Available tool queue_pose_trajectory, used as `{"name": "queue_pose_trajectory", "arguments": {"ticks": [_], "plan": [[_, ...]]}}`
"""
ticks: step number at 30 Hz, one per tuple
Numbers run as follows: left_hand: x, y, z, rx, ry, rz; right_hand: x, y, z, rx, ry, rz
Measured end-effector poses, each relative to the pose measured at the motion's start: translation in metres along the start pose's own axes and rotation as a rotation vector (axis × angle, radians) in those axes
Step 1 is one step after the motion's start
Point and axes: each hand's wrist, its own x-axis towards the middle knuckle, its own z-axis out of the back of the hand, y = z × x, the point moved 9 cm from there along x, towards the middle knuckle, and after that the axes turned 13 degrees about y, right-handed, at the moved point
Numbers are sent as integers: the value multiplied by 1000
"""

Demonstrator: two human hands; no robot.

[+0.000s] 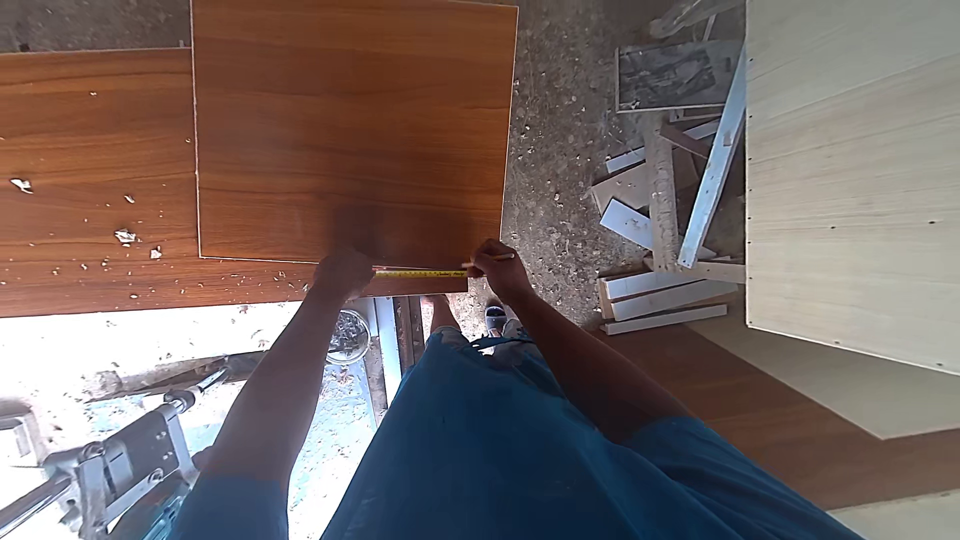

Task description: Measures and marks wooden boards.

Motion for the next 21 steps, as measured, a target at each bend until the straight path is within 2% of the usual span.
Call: {"name": "queue_pose_trajectory", "arguments": {"ticks": [1, 3, 5, 7, 9, 11, 14, 19, 21], "plan": [[-3, 3, -8, -107, -1, -64, -7, 1, -8, -13, 131, -20], [-13, 4, -29, -488, 9, -219, -26, 3, -32, -120, 375, -99], [-17, -3, -55, -1017, 2, -367, -32, 6, -47, -292, 405, -158], [-24, -21, -69, -1380, -97, -449, -21, 13, -67, -349, 414, -147], [-28, -39, -68, -1498, -223, -437, 1, 15, -96, -328, 494, -116], [-31, -36, -56, -1471, -350, -364, 25, 20, -127, -358, 597, -111], [-36, 16, -33, -1479, -510, -283, 61, 39, -156, -545, 595, -109], [-40, 175, 2, -1687, -844, -205, 115, 59, -198, -986, 567, -243], [-32, 225, 5, -1608, -849, -127, 130, 62, -219, -1036, 564, -253]]}}
